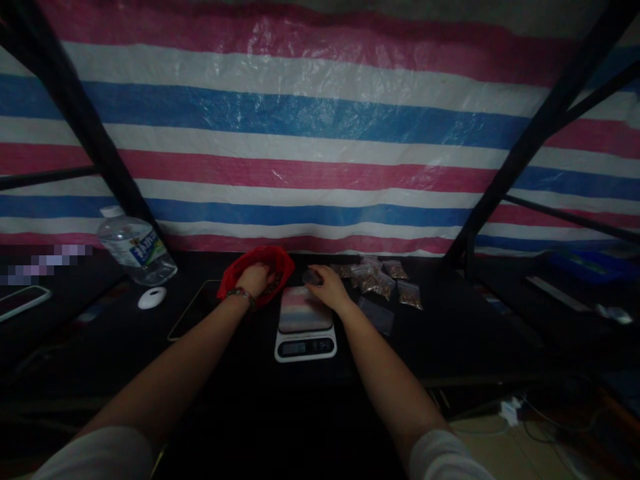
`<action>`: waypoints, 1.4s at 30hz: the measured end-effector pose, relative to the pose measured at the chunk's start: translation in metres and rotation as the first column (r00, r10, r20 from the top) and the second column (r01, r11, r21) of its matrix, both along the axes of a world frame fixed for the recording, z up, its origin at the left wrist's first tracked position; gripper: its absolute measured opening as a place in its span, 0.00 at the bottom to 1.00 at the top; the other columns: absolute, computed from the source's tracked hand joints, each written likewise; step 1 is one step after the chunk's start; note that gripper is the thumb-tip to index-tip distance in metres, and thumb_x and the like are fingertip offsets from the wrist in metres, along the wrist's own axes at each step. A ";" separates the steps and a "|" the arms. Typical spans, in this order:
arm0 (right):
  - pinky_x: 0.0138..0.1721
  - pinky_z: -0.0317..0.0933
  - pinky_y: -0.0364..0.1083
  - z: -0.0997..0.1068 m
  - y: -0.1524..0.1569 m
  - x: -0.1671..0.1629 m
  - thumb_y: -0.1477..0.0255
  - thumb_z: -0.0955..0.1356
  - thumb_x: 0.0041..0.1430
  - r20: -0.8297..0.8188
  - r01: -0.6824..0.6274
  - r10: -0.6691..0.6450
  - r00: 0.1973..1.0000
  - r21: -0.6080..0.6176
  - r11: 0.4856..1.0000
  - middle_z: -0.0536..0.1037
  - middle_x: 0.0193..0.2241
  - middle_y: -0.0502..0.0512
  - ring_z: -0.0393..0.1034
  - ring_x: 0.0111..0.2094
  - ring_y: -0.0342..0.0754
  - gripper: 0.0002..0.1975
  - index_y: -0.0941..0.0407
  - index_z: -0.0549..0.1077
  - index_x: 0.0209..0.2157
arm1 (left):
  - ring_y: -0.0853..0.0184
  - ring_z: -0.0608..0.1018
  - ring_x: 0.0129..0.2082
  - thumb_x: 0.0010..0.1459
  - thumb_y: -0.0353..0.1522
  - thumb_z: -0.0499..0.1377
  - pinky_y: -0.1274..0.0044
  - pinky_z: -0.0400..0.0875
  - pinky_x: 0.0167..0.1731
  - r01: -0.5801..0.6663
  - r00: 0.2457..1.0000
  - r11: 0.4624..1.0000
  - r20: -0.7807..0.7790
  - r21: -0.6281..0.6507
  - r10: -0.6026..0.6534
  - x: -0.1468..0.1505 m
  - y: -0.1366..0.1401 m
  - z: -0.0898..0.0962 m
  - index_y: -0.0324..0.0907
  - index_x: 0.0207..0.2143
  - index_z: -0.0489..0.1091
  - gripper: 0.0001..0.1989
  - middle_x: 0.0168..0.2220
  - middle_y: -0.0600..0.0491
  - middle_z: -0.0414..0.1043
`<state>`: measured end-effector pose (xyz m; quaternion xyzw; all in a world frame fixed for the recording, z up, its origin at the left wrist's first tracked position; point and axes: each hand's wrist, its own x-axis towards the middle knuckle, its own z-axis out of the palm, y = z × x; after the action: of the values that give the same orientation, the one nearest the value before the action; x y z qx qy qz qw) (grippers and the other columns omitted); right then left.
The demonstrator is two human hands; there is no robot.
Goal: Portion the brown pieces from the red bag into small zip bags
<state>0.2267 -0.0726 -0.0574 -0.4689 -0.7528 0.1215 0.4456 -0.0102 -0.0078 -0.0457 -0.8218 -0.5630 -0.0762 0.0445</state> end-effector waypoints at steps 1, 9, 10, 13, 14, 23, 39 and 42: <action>0.49 0.61 0.49 -0.001 0.000 -0.002 0.73 0.70 0.48 -0.005 -0.013 0.013 1.000 -0.011 1.000 0.73 0.45 0.57 0.67 0.47 0.49 0.23 0.55 0.69 0.49 | 0.61 0.75 0.35 0.60 0.40 0.48 0.75 0.65 0.37 0.005 1.000 1.000 0.015 0.004 -0.005 -0.001 0.000 0.002 0.37 0.36 0.73 0.19 0.36 0.43 0.74; 0.45 0.64 0.48 -0.001 -0.002 -0.005 0.71 0.71 0.47 -0.012 -0.035 0.034 0.999 -0.087 0.996 0.75 0.42 0.55 0.69 0.43 0.48 0.21 0.55 0.71 0.46 | 0.65 0.75 0.32 0.58 0.42 0.49 0.77 0.63 0.33 -0.016 0.991 0.996 0.133 -0.092 0.028 -0.003 -0.003 0.013 0.39 0.34 0.74 0.19 0.34 0.47 0.75; 0.45 0.64 0.48 -0.001 -0.003 -0.005 0.71 0.71 0.47 -0.005 -0.037 0.037 0.999 -0.090 0.995 0.75 0.42 0.55 0.69 0.43 0.48 0.21 0.55 0.71 0.46 | 0.65 0.75 0.32 0.58 0.41 0.49 0.77 0.63 0.32 -0.002 0.991 0.995 0.131 -0.100 0.015 -0.002 -0.004 0.014 0.39 0.34 0.74 0.19 0.34 0.47 0.75; 0.43 0.65 0.47 0.000 -0.004 -0.004 0.71 0.70 0.48 -0.002 -0.052 0.052 0.999 -0.082 0.995 0.75 0.42 0.56 0.69 0.43 0.48 0.20 0.56 0.71 0.45 | 0.65 0.75 0.31 0.58 0.42 0.50 0.77 0.63 0.31 0.027 0.991 0.992 0.131 -0.123 -0.011 -0.003 -0.009 0.014 0.40 0.33 0.75 0.18 0.33 0.48 0.76; 0.43 0.65 0.47 0.001 -0.005 -0.004 0.72 0.70 0.48 -0.009 -0.058 0.058 0.998 -0.075 0.995 0.74 0.42 0.57 0.69 0.43 0.48 0.20 0.56 0.72 0.45 | 0.65 0.75 0.32 0.57 0.43 0.51 0.78 0.63 0.31 0.025 0.991 0.991 0.137 -0.132 -0.006 -0.004 -0.011 0.014 0.41 0.33 0.75 0.19 0.33 0.48 0.76; 0.44 0.64 0.46 0.036 -0.004 -0.056 0.71 0.69 0.51 -0.014 -0.206 0.205 0.979 -0.068 0.976 0.71 0.46 0.55 0.68 0.44 0.46 0.22 0.54 0.67 0.50 | 0.63 0.77 0.37 0.59 0.44 0.48 0.77 0.66 0.35 -0.018 0.977 0.995 0.210 -0.093 0.038 -0.023 -0.026 0.015 0.41 0.39 0.74 0.21 0.37 0.47 0.77; 0.42 0.63 0.49 0.040 0.056 -0.113 0.76 0.59 0.61 0.795 0.042 0.104 0.598 -0.160 0.986 0.71 0.45 0.67 0.68 0.45 0.55 0.15 0.61 0.74 0.43 | 0.56 0.77 0.38 0.46 0.44 0.61 0.73 0.69 0.36 -0.087 0.990 0.972 0.088 -0.216 0.108 -0.030 -0.025 0.007 0.37 0.39 0.74 0.22 0.38 0.42 0.76; 0.42 0.62 0.48 0.036 0.060 -0.112 0.75 0.61 0.60 0.770 -0.031 0.166 0.616 -0.187 0.982 0.73 0.45 0.64 0.69 0.43 0.53 0.14 0.59 0.74 0.44 | 0.58 0.77 0.38 0.47 0.42 0.61 0.74 0.68 0.36 -0.062 0.987 0.963 0.126 -0.261 0.097 -0.028 -0.025 0.010 0.39 0.39 0.74 0.19 0.38 0.44 0.76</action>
<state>0.1147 -0.0127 -0.0214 -0.4659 -0.8843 -0.0118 0.0287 -0.0383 -0.0328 -0.0362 -0.7901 -0.6024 -0.0577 -0.0979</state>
